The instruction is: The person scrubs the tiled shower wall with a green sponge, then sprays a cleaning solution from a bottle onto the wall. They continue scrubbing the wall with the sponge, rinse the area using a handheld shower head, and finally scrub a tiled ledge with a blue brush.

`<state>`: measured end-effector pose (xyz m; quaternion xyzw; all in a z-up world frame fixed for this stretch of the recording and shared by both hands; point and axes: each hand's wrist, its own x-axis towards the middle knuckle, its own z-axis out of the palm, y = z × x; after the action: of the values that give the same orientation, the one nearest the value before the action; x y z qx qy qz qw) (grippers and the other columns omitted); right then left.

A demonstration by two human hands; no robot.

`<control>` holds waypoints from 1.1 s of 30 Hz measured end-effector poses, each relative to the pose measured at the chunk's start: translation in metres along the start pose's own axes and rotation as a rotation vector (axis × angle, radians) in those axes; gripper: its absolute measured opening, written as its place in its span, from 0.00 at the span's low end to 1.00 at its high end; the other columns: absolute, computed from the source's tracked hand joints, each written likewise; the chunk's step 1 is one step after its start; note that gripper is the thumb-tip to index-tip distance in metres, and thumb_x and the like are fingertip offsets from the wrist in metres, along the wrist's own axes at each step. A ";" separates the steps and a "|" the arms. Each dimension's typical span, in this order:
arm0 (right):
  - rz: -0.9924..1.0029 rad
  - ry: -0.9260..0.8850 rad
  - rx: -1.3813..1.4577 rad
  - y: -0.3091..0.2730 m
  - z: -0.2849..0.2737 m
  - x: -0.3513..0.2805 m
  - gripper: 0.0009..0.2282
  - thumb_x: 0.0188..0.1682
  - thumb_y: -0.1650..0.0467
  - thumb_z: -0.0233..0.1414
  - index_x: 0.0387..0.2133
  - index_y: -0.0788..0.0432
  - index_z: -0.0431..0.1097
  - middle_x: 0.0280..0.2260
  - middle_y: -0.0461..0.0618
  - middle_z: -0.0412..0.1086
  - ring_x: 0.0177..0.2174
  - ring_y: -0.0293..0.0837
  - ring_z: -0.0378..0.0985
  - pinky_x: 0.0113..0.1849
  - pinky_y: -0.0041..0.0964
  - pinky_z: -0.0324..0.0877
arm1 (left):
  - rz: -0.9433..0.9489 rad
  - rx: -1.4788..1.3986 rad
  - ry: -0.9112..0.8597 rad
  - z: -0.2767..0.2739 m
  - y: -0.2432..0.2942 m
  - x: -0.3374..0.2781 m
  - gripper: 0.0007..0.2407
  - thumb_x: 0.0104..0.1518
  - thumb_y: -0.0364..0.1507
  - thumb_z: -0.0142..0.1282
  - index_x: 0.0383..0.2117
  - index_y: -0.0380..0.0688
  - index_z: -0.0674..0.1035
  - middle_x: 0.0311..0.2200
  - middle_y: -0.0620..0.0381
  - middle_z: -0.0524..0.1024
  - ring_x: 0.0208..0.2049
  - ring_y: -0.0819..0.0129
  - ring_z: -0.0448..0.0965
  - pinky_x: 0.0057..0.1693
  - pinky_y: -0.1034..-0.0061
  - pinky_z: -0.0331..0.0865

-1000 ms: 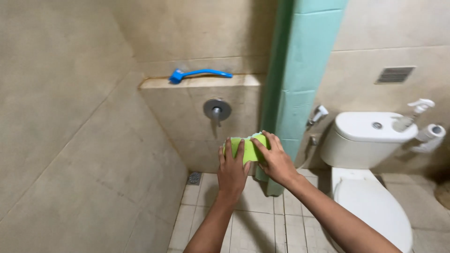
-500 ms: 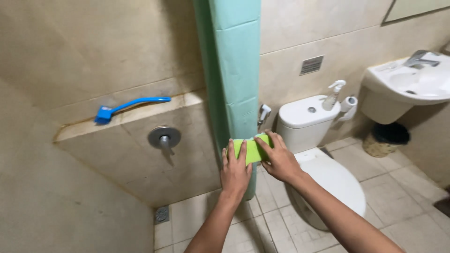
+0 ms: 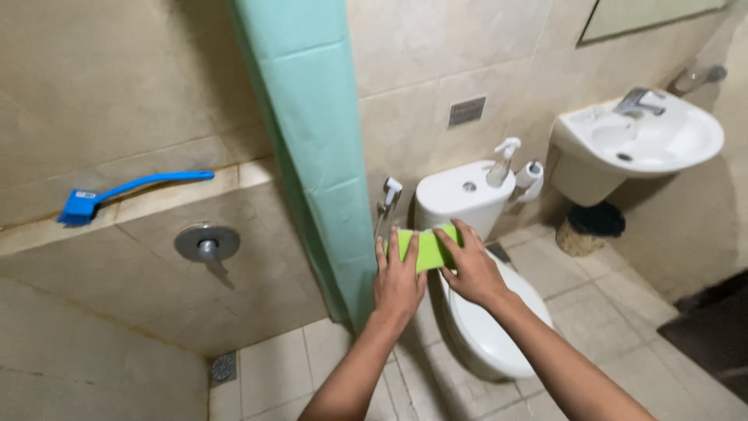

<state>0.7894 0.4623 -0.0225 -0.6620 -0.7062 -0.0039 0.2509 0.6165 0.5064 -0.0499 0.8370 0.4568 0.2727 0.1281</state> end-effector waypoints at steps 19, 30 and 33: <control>0.086 -0.108 0.157 0.151 -0.041 0.037 0.37 0.37 0.72 0.64 0.63 0.47 0.57 0.64 0.65 0.49 0.59 0.67 0.61 0.56 0.52 0.65 | -0.126 -0.075 -0.083 0.095 0.097 0.088 0.27 0.61 0.30 0.52 0.67 0.41 0.60 0.71 0.38 0.42 0.70 0.27 0.39 0.64 0.47 0.62; 0.174 -0.324 0.010 0.194 0.002 0.125 0.35 0.41 0.72 0.60 0.65 0.44 0.55 0.65 0.61 0.47 0.65 0.59 0.53 0.55 0.51 0.67 | -0.144 -0.143 -0.151 0.157 0.039 0.171 0.28 0.59 0.29 0.52 0.69 0.45 0.58 0.73 0.39 0.38 0.69 0.25 0.42 0.66 0.48 0.61; 0.139 -0.339 -0.050 0.213 0.028 0.141 0.35 0.41 0.73 0.60 0.64 0.43 0.55 0.66 0.61 0.46 0.65 0.59 0.51 0.57 0.51 0.66 | -0.195 -0.171 -0.237 0.159 0.032 0.182 0.29 0.62 0.30 0.51 0.70 0.46 0.56 0.73 0.38 0.35 0.69 0.25 0.40 0.66 0.44 0.60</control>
<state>0.9793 0.6296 -0.0660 -0.7062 -0.6908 0.1076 0.1115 0.8090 0.6461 -0.1032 0.8012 0.4926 0.1963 0.2774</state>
